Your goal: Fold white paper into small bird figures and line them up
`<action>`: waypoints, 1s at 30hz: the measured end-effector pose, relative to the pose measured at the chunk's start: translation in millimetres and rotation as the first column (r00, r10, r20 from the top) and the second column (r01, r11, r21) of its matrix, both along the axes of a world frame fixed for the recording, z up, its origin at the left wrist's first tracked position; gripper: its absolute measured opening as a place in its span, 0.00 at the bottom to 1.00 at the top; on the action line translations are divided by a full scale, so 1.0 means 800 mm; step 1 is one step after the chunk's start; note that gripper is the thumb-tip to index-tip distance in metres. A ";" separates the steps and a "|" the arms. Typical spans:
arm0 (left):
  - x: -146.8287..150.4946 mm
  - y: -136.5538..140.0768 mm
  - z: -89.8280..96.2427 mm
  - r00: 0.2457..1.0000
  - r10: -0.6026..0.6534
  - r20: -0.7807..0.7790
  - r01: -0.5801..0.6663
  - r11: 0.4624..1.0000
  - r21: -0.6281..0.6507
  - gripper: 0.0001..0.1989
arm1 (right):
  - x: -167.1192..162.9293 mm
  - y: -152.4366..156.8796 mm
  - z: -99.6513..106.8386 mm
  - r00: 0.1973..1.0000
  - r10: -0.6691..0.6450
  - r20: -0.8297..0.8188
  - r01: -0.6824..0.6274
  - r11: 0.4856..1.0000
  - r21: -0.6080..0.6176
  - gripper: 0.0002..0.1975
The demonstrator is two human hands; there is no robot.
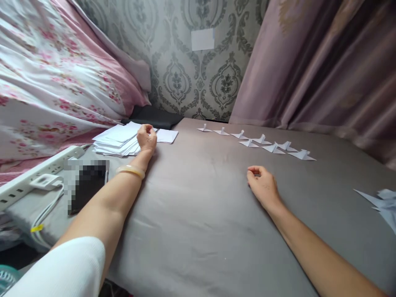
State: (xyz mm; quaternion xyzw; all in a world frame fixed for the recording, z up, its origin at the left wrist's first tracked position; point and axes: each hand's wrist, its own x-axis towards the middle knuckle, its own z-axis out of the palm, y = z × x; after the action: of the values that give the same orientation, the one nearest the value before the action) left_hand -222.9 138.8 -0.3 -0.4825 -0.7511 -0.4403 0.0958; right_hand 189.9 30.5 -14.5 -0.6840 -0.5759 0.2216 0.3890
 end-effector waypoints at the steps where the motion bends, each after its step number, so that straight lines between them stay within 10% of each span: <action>1: 0.002 0.004 -0.002 1.000 -0.029 -0.006 0.028 0.999 -0.021 0.14 | 0.000 0.000 0.000 1.000 0.003 -0.003 -0.003 1.000 -0.002 0.15; 12: 0.025 0.024 -0.017 0.981 -0.175 -0.088 0.143 0.945 -0.295 0.37 | 0.001 -0.002 0.001 1.000 0.003 0.026 -0.002 0.999 -0.037 0.15; 19: 0.020 0.020 -0.013 0.994 0.003 -0.107 -0.029 0.971 -0.239 0.20 | 0.003 0.001 -0.002 0.998 0.002 0.059 -0.001 1.000 -0.010 0.16; 30: -0.136 -0.029 0.064 0.991 0.094 -0.093 -0.125 0.894 -0.430 0.15 | -0.001 0.002 0.003 0.996 -0.018 0.084 0.020 0.999 -0.026 0.16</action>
State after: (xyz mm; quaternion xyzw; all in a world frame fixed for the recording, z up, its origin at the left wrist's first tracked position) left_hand -331.3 115.3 50.6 -0.4638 -0.8525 -0.2384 0.0364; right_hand 189.1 32.1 -12.0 -0.7033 -0.5822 0.1967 0.3574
